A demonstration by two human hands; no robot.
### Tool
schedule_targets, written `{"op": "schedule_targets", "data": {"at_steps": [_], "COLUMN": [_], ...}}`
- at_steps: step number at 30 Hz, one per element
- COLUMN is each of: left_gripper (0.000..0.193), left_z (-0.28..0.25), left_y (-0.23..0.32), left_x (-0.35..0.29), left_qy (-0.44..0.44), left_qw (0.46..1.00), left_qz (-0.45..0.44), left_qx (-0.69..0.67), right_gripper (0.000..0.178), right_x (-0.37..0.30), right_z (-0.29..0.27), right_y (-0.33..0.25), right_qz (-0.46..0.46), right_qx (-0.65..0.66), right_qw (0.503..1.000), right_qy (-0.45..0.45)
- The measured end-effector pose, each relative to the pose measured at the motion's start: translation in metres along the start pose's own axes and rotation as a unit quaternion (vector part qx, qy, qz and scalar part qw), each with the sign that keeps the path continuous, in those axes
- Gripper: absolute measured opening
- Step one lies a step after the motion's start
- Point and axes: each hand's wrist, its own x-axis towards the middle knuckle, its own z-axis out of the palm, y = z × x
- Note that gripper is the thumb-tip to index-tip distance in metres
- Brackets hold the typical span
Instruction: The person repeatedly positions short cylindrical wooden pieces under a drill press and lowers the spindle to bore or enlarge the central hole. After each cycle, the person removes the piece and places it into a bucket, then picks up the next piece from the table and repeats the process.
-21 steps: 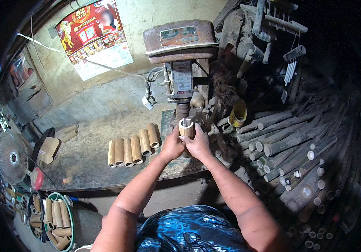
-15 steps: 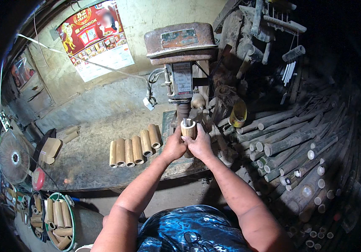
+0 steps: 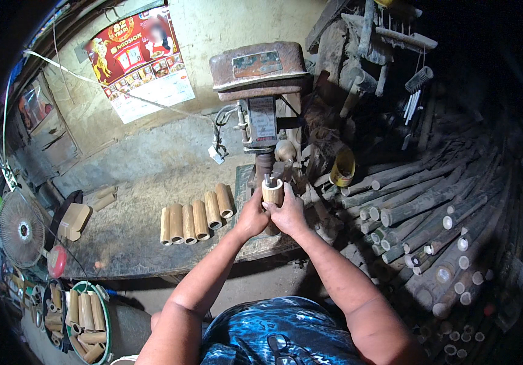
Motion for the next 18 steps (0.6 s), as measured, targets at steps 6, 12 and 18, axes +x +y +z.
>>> {"op": "schedule_targets", "data": {"at_steps": [6, 12, 18], "left_gripper": [0.064, 0.05, 0.051], "left_z": [0.003, -0.002, -0.008], "left_y": [-0.014, -0.003, 0.01], "left_x": [-0.004, -0.009, -0.015], "left_qy": [0.035, 0.007, 0.022], "left_qw": [0.999, 0.999, 0.999], "left_qz": [0.025, -0.035, -0.038], "left_qx": [0.014, 0.003, 0.004], "right_gripper": [0.058, 0.057, 0.057], "right_x": [-0.002, -0.004, -0.002], "right_z": [0.001, 0.002, 0.008], "right_y": [-0.006, -0.01, -0.007], "right_qz": [0.0, 0.003, -0.018], "right_qx": [-0.026, -0.021, -0.057], "right_qw": [1.0, 1.0, 0.998], "right_qy": [0.002, 0.002, -0.001]}}
